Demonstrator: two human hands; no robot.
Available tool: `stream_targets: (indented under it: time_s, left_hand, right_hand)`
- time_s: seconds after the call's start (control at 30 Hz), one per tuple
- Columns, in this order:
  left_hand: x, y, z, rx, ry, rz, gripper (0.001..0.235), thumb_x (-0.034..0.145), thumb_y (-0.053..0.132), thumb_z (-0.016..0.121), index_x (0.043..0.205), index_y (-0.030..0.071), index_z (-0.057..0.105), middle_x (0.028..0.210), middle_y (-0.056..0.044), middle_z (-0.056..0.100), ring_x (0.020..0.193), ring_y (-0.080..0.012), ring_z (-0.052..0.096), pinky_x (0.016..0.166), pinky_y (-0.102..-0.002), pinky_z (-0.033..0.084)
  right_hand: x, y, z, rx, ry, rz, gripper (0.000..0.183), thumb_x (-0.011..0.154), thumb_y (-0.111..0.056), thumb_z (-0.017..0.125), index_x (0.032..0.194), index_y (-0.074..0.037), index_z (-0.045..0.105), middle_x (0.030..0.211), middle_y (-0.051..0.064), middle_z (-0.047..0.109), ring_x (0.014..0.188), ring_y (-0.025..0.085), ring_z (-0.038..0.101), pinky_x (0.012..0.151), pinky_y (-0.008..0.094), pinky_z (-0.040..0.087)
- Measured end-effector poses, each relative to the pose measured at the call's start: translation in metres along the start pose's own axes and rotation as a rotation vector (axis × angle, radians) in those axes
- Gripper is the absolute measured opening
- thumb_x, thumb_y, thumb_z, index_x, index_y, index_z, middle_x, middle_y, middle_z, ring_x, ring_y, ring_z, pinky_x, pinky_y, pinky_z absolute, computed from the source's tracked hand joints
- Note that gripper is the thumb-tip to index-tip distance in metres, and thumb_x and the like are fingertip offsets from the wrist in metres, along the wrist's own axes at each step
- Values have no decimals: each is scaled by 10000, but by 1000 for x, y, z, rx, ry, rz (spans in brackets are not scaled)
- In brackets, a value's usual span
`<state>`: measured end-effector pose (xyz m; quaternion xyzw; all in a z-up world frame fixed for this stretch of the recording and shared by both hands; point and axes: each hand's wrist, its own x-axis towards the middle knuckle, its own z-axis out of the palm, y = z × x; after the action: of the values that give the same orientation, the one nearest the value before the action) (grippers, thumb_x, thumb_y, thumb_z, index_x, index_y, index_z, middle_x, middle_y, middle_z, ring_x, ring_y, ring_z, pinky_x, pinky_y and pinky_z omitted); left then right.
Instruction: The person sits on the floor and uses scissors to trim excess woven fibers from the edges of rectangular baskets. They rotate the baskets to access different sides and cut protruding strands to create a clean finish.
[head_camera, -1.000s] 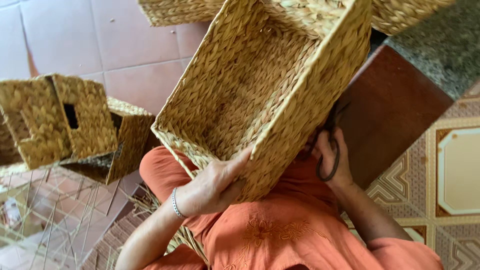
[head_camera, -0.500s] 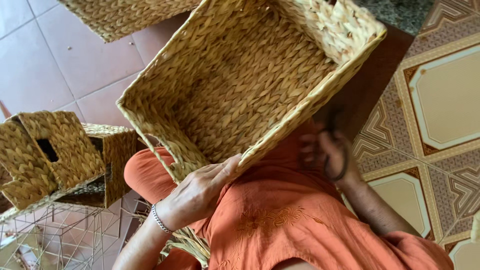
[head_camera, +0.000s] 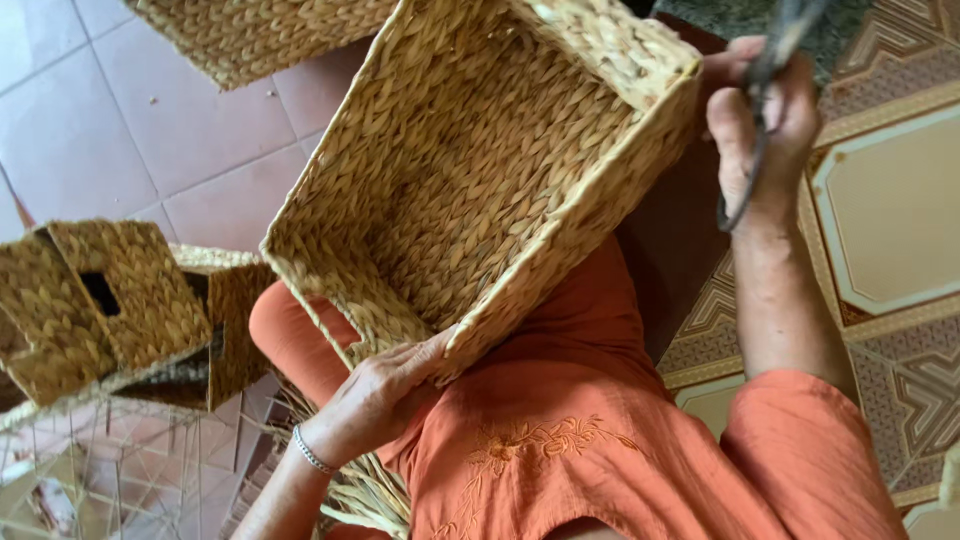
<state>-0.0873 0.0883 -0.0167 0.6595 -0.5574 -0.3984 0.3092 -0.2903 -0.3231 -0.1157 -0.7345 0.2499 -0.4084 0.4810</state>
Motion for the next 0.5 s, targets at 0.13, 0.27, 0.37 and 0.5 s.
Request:
stream_targets:
  time_s: [0.13, 0.27, 0.37, 0.5]
  left_hand:
    - [2, 2, 2, 96, 57, 115, 586, 903, 43, 681, 1453, -25, 492, 1366, -237, 658, 1153, -398, 677, 991, -445, 548]
    - [21, 21, -21, 301, 68, 151, 611, 851, 288, 793, 1341, -2, 569, 1305, -207, 653, 1134, -367, 666, 990, -465, 514]
    - [66, 28, -25, 322, 187, 215, 563, 910, 252, 775, 1330, -64, 576, 1327, -225, 630, 1161, -372, 639, 1017, -462, 517]
    - [125, 26, -3, 61, 359, 233, 341, 1001, 184, 724, 1254, -31, 645, 1215, -198, 684, 1082, -323, 690, 947, -389, 582]
  right_hand:
    - [6, 17, 12, -95, -1, 21, 621, 1045, -558, 775, 1298, -14, 615, 1020, 36, 558, 905, 106, 537, 815, 280, 453]
    - [2, 6, 11, -56, -15, 34, 555, 1059, -476, 814, 1240, -18, 558, 1043, 43, 551, 911, 110, 521, 840, 302, 445]
    - [5, -7, 21, -70, -5, 50, 531, 1053, -430, 826, 1222, -13, 545, 1024, 54, 529, 894, 126, 501, 816, 311, 436]
    - [9, -16, 24, -148, 22, 59, 549, 1003, -502, 785, 1189, -43, 549, 1021, 43, 567, 892, 117, 539, 794, 303, 477]
